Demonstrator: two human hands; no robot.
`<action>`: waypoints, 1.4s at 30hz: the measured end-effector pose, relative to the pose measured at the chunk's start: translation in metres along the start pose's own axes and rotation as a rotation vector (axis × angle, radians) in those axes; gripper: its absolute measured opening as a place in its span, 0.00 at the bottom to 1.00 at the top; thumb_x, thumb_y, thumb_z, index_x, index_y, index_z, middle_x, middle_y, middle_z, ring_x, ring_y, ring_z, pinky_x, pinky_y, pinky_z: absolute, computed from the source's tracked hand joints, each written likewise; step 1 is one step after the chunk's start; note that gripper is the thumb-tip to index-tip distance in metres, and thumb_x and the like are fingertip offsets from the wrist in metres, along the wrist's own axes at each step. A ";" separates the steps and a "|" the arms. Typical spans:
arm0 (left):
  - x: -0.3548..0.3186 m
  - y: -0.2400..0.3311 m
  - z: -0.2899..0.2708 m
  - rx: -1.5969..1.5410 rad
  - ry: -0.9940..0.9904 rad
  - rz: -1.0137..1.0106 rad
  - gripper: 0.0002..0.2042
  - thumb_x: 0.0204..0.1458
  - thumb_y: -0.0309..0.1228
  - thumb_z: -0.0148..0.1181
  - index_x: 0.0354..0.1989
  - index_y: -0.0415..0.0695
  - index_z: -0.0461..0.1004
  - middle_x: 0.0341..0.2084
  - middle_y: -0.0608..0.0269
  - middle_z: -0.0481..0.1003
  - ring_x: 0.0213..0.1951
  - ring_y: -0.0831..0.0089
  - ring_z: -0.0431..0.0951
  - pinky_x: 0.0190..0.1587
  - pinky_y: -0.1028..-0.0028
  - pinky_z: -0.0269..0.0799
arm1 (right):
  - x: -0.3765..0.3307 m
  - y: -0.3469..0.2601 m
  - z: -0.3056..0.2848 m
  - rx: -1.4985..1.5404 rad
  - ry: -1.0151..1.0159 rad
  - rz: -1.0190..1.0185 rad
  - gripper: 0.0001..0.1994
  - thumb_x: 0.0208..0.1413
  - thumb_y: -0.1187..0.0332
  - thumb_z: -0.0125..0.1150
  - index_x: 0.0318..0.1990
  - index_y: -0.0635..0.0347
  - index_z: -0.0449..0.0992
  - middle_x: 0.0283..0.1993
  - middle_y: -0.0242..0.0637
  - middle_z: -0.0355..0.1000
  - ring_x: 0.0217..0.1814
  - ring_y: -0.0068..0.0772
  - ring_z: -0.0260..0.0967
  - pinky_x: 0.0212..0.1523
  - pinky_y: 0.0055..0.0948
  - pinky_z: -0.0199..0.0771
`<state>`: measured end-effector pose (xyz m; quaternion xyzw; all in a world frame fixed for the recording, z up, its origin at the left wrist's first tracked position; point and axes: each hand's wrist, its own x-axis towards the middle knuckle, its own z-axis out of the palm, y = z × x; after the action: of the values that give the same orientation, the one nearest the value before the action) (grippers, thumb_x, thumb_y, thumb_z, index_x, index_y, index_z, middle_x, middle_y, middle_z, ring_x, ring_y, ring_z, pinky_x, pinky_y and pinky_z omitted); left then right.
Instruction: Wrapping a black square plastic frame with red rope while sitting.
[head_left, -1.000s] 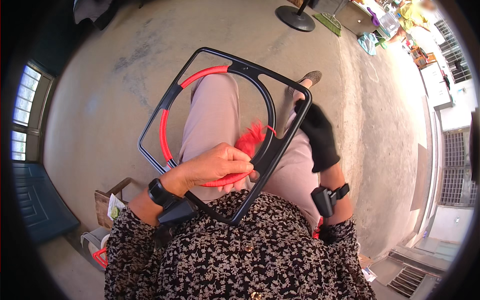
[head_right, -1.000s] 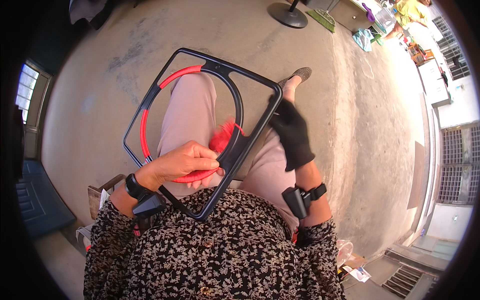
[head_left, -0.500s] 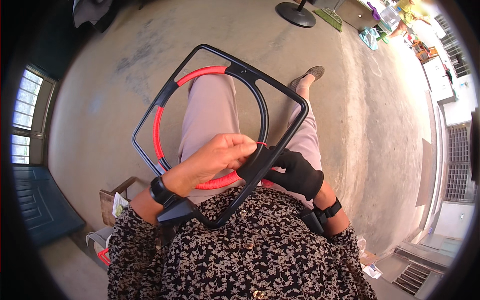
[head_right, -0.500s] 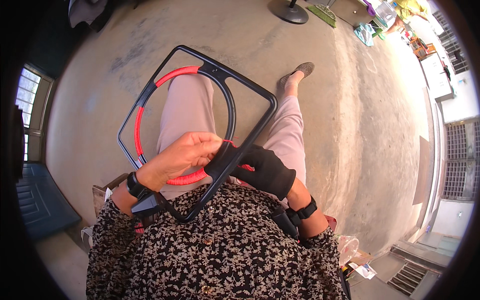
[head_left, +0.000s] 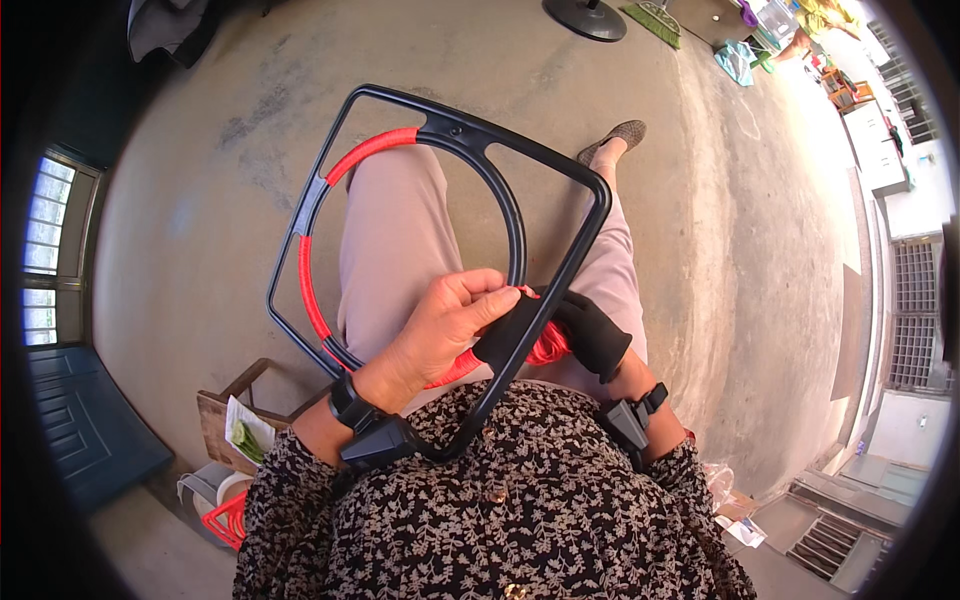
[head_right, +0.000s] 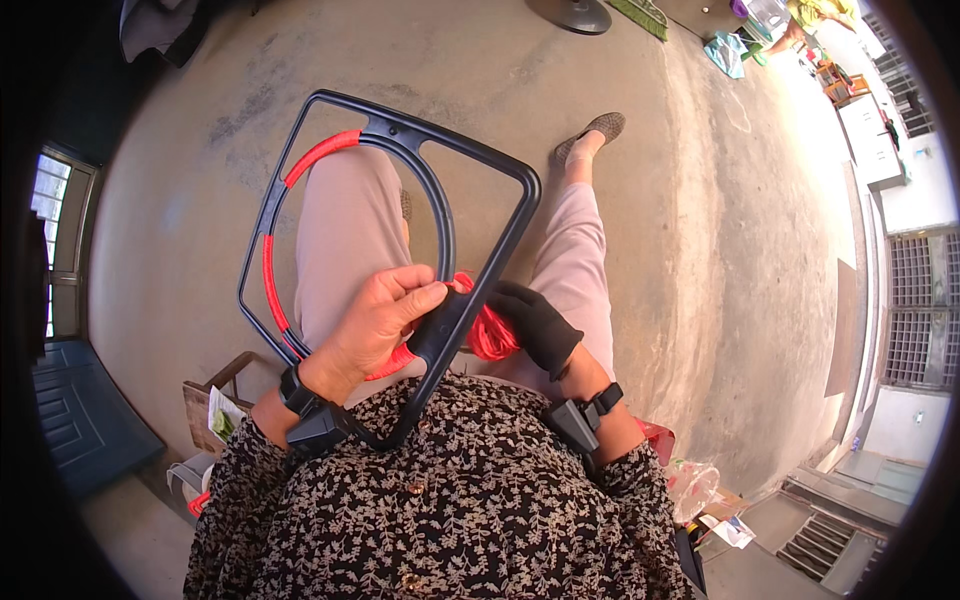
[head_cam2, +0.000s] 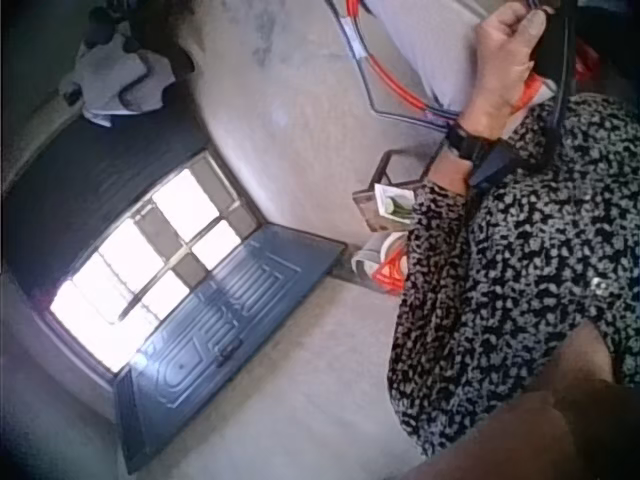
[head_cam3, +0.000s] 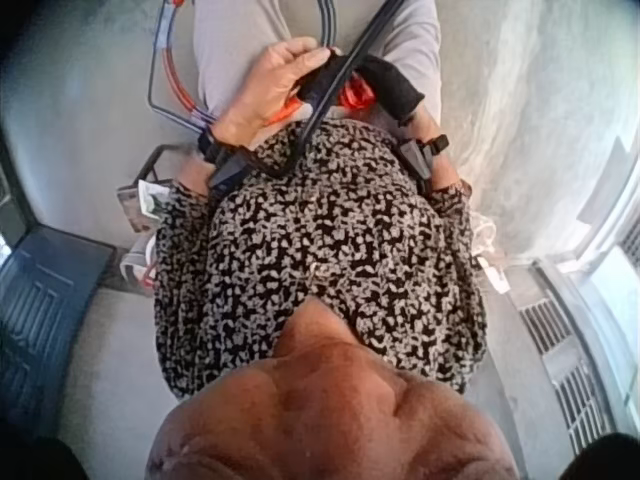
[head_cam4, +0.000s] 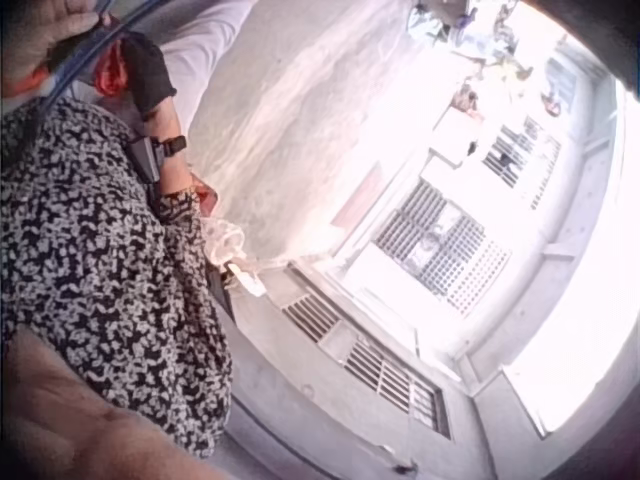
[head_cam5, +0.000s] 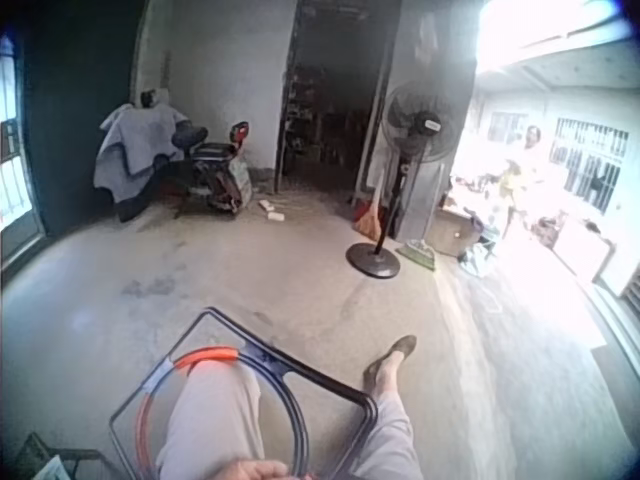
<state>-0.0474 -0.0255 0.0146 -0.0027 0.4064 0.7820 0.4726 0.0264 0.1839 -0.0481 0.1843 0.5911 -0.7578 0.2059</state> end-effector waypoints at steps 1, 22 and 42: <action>0.001 -0.001 0.001 0.030 0.005 0.009 0.09 0.59 0.27 0.50 0.42 0.34 0.72 0.33 0.62 0.77 0.32 0.80 0.78 0.36 0.82 0.75 | -0.003 0.002 0.000 -0.031 -0.073 -0.062 0.15 0.58 0.67 0.54 0.50 0.64 0.70 0.46 0.34 0.72 0.48 0.22 0.68 0.50 0.24 0.69; 0.006 -0.008 0.001 0.191 -0.010 0.036 0.11 0.60 0.30 0.49 0.44 0.35 0.72 0.32 0.67 0.76 0.31 0.86 0.74 0.34 0.85 0.71 | -0.009 -0.043 -0.002 0.753 -0.039 -0.325 0.19 0.60 0.56 0.50 0.49 0.64 0.65 0.49 0.47 0.69 0.50 0.42 0.69 0.56 0.42 0.65; 0.008 -0.015 -0.005 0.110 0.128 0.039 0.07 0.56 0.28 0.56 0.37 0.38 0.74 0.28 0.66 0.77 0.26 0.83 0.76 0.29 0.85 0.71 | -0.064 -0.031 -0.102 0.737 0.875 -0.541 0.24 0.59 0.53 0.53 0.54 0.62 0.66 0.27 0.24 0.65 0.22 0.17 0.60 0.22 0.19 0.63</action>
<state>-0.0424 -0.0191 -0.0013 -0.0187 0.4782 0.7657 0.4298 0.0679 0.2953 -0.0129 0.3799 0.3464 -0.7914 -0.3308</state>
